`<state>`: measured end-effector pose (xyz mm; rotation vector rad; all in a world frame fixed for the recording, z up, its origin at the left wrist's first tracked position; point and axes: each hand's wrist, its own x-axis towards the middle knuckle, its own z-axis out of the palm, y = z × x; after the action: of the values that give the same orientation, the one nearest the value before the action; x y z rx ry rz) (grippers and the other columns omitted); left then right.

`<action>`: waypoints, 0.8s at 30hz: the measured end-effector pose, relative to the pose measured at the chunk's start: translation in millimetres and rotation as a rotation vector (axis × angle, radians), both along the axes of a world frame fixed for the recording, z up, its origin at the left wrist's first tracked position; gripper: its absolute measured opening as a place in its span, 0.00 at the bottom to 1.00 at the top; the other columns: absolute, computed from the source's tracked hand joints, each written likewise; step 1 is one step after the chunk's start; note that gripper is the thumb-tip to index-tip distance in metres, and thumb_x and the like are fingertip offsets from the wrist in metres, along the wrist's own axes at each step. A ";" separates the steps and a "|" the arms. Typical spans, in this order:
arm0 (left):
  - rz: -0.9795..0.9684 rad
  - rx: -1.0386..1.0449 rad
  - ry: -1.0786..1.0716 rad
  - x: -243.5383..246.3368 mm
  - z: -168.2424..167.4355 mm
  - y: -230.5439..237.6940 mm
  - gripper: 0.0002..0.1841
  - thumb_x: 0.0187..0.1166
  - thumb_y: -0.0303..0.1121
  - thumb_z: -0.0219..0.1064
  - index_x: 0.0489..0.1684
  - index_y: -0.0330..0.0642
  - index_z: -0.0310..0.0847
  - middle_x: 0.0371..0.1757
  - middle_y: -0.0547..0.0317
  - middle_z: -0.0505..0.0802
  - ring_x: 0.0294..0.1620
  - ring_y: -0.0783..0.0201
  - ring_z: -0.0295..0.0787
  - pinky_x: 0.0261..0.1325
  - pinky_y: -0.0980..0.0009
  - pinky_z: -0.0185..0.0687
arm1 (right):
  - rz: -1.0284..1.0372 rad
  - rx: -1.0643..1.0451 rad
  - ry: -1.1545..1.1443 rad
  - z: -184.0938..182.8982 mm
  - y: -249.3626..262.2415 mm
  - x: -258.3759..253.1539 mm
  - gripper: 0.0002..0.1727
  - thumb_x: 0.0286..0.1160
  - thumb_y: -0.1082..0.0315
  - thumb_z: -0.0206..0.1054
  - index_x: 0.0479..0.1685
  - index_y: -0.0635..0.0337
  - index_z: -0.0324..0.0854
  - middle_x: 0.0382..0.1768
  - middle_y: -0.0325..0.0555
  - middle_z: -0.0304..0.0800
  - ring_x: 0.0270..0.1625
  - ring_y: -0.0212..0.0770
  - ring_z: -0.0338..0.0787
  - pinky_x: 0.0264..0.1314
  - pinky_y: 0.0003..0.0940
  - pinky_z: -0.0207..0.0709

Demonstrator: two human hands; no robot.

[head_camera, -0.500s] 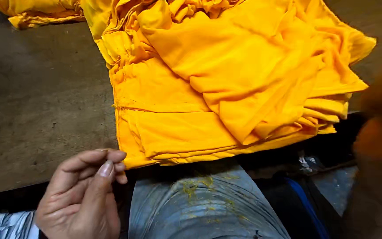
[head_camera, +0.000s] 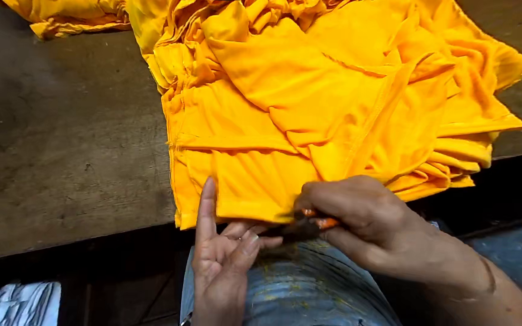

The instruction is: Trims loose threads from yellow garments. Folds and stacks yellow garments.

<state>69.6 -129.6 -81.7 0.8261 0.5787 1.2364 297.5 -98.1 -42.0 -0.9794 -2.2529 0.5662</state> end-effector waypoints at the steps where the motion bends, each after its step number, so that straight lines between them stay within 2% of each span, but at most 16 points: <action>1: 0.023 -0.038 -0.007 -0.3 0.8 2.4 0.41 0.87 0.32 0.61 0.96 0.69 0.41 0.61 0.38 0.89 0.53 0.46 0.94 0.59 0.47 0.91 | 0.016 -0.017 -0.052 -1.4 -1.8 2.5 0.05 0.72 0.66 0.62 0.34 0.51 0.83 0.24 0.25 0.77 0.24 0.20 0.76 0.22 0.18 0.68; 2: 0.051 -0.070 0.006 -1.0 1.8 4.2 0.38 0.87 0.29 0.59 0.96 0.65 0.46 0.58 0.38 0.89 0.48 0.48 0.95 0.54 0.49 0.93 | 0.000 -0.036 -0.070 -3.5 -1.1 3.8 0.04 0.72 0.65 0.64 0.33 0.50 0.83 0.22 0.24 0.76 0.23 0.19 0.74 0.20 0.18 0.67; 4: 0.115 -0.092 0.098 -3.8 2.1 6.5 0.31 0.85 0.22 0.59 0.90 0.48 0.61 0.45 0.33 0.94 0.39 0.46 0.98 0.45 0.51 0.96 | -0.098 -0.056 0.014 -3.9 8.2 3.9 0.05 0.73 0.63 0.67 0.34 0.51 0.86 0.21 0.24 0.78 0.22 0.18 0.75 0.20 0.15 0.69; 6: 0.156 -0.007 0.261 -10.6 1.4 7.2 0.26 0.83 0.20 0.61 0.83 0.37 0.69 0.35 0.35 0.95 0.33 0.47 0.98 0.38 0.56 0.97 | -0.229 0.067 0.048 0.2 26.7 -3.7 0.05 0.75 0.65 0.69 0.38 0.55 0.87 0.23 0.29 0.83 0.24 0.22 0.78 0.23 0.19 0.72; 8: 0.221 0.095 0.381 -17.4 6.2 7.0 0.27 0.83 0.20 0.62 0.82 0.34 0.65 0.29 0.39 0.95 0.25 0.51 0.96 0.29 0.63 0.96 | -0.296 0.202 -0.046 1.5 49.9 -17.6 0.05 0.72 0.66 0.69 0.39 0.58 0.87 0.25 0.36 0.84 0.25 0.32 0.81 0.24 0.31 0.73; 10: 0.267 0.152 0.419 -24.2 16.3 6.6 0.27 0.84 0.22 0.62 0.82 0.35 0.61 0.26 0.43 0.94 0.20 0.56 0.93 0.22 0.69 0.92 | -0.304 0.231 -0.188 -1.6 72.6 -32.5 0.05 0.70 0.66 0.70 0.37 0.58 0.85 0.26 0.42 0.85 0.27 0.42 0.86 0.25 0.42 0.76; 12: 0.248 0.164 0.363 -29.7 26.0 4.1 0.22 0.86 0.24 0.62 0.77 0.35 0.67 0.28 0.46 0.94 0.20 0.61 0.92 0.20 0.73 0.89 | -0.318 0.185 -0.290 -7.0 90.3 -44.5 0.05 0.71 0.67 0.69 0.35 0.58 0.84 0.26 0.45 0.85 0.29 0.48 0.88 0.26 0.47 0.76; 14: 0.169 0.149 0.241 -30.7 31.1 1.4 0.14 0.85 0.24 0.63 0.66 0.33 0.78 0.33 0.44 0.95 0.24 0.62 0.93 0.22 0.74 0.88 | -0.321 0.083 -0.299 -8.2 101.5 -49.9 0.05 0.71 0.66 0.69 0.31 0.57 0.83 0.24 0.44 0.83 0.29 0.48 0.87 0.28 0.48 0.75; 16: 0.064 0.123 0.118 -24.9 30.7 1.3 0.12 0.85 0.26 0.63 0.60 0.31 0.83 0.42 0.38 0.95 0.31 0.60 0.95 0.27 0.73 0.89 | -0.278 -0.082 -0.175 -2.9 105.2 -46.3 0.07 0.73 0.65 0.71 0.29 0.54 0.81 0.20 0.39 0.78 0.27 0.41 0.82 0.28 0.43 0.72; 18: -0.034 0.077 0.003 -15.6 26.1 3.6 0.14 0.86 0.29 0.63 0.63 0.30 0.83 0.52 0.33 0.93 0.44 0.53 0.96 0.40 0.66 0.93 | -0.126 -0.234 0.075 8.6 97.9 -34.7 0.09 0.71 0.67 0.74 0.26 0.54 0.81 0.18 0.34 0.76 0.22 0.31 0.75 0.23 0.30 0.66; 20: -0.096 0.004 -0.079 -7.4 22.9 6.7 0.19 0.87 0.33 0.63 0.71 0.31 0.80 0.61 0.31 0.90 0.56 0.47 0.94 0.56 0.56 0.92 | 0.103 -0.304 0.216 28.7 74.7 -18.0 0.07 0.70 0.70 0.73 0.27 0.56 0.82 0.19 0.32 0.77 0.22 0.24 0.74 0.21 0.19 0.64; 22: -0.115 -0.095 -0.162 -2.1 21.2 9.7 0.21 0.87 0.38 0.63 0.71 0.33 0.80 0.61 0.35 0.89 0.61 0.47 0.91 0.66 0.49 0.87 | 0.226 -0.248 0.147 42.3 44.7 2.3 0.05 0.71 0.67 0.71 0.29 0.54 0.83 0.20 0.28 0.78 0.22 0.20 0.75 0.19 0.15 0.65; 24: -0.107 -0.186 -0.227 -1.0 17.2 11.9 0.22 0.86 0.43 0.64 0.69 0.34 0.82 0.58 0.38 0.91 0.59 0.49 0.92 0.69 0.47 0.84 | 0.231 -0.189 0.025 36.3 22.9 22.7 0.05 0.71 0.66 0.69 0.29 0.51 0.83 0.21 0.26 0.78 0.22 0.20 0.75 0.19 0.16 0.66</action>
<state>68.6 -117.7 -64.5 0.5446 0.4514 1.1412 320.2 -75.2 -5.7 -0.7995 -2.3384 0.9004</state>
